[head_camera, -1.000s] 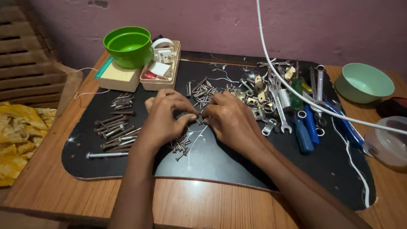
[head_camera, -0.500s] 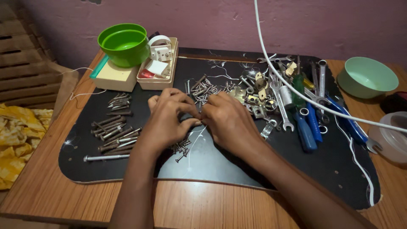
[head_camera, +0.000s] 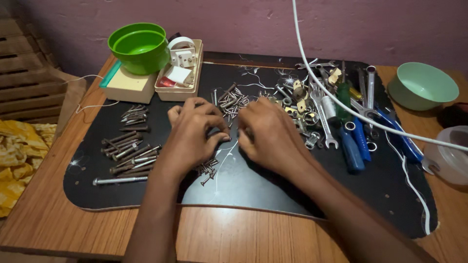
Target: The person sorts screws, bolts, and hardware pieces on a desk mat by hand, picking through the pile and organizing them into separate groups.
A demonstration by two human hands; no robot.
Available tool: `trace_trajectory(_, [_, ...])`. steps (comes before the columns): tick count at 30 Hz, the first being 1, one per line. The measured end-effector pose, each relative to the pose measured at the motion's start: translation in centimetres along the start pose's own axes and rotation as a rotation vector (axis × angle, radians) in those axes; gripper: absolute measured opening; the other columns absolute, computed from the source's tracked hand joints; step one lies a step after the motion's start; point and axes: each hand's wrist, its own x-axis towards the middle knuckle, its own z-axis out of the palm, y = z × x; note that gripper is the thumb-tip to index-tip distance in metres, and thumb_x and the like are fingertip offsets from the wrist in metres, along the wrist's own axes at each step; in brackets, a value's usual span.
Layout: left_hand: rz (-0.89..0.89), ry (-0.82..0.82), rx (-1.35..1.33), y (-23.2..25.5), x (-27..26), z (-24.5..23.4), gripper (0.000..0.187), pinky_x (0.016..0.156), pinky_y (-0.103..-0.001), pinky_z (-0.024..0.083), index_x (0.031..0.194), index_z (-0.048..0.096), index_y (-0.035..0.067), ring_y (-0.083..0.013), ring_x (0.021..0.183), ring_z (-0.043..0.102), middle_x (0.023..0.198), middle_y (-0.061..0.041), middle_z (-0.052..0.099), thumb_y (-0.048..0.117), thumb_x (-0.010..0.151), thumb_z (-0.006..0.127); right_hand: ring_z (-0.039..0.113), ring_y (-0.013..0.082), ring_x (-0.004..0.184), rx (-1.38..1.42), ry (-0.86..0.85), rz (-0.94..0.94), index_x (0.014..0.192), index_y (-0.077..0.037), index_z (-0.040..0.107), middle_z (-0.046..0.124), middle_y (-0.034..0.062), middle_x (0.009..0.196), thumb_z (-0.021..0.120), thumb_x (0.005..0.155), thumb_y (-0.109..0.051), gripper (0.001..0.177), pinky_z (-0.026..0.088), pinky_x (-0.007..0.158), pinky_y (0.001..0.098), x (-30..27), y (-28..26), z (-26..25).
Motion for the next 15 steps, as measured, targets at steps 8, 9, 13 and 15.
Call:
trace_trajectory(8, [0.09, 0.016, 0.029, -0.13, -0.17, 0.33, 0.014, 0.098, -0.05, 0.03, 0.081, 0.082, 0.019, -0.0261, 0.118, 0.055, 0.098, 0.003, 0.071, 0.012, 0.069, 0.085, 0.06, 0.0278, 0.074, 0.085, 0.053, 0.116, 0.078, -0.001, 0.058, 0.062, 0.0108, 0.076, 0.08, 0.07, 0.003, 0.023, 0.049, 0.064, 0.0411, -0.04, -0.12, 0.47])
trace_trajectory(9, [0.083, 0.02, 0.038, -0.11, -0.11, 0.33, 0.011, 0.099, -0.051, 0.03, 0.078, 0.081, 0.018, -0.0253, 0.118, 0.055, 0.098, 0.003, 0.071, 0.012, 0.069, 0.086, 0.061, 0.0276, 0.076, 0.106, 0.063, 0.126, 0.079, 0.0, 0.061, 0.062, 0.0109, 0.077, 0.08, 0.07, 0.005, 0.022, 0.05, 0.065, 0.0406, -0.05, -0.2, 0.39])
trace_trajectory(13, [0.099, 0.04, 0.033, -0.11, -0.19, 0.48, 0.014, 0.102, -0.053, 0.031, 0.081, 0.08, 0.016, -0.0265, 0.118, 0.055, 0.098, 0.002, 0.071, 0.009, 0.069, 0.084, 0.063, 0.0256, 0.081, 0.155, 0.166, 0.056, 0.116, 0.001, 0.072, 0.066, 0.0102, 0.087, 0.073, 0.077, 0.012, 0.041, 0.052, 0.071, 0.0396, -0.05, -0.23, 0.21])
trace_trajectory(15, [0.059, 0.112, 0.068, -0.54, -0.13, 0.52, 0.014, 0.099, -0.052, 0.031, 0.085, 0.077, 0.012, -0.0266, 0.117, 0.056, 0.095, 0.001, 0.072, 0.006, 0.073, 0.081, 0.066, 0.0241, 0.083, 0.118, 0.153, 0.056, 0.109, -0.004, 0.074, 0.071, 0.01, 0.093, 0.073, 0.079, 0.011, 0.034, 0.054, 0.069, 0.0364, -0.16, -0.04, 0.27])
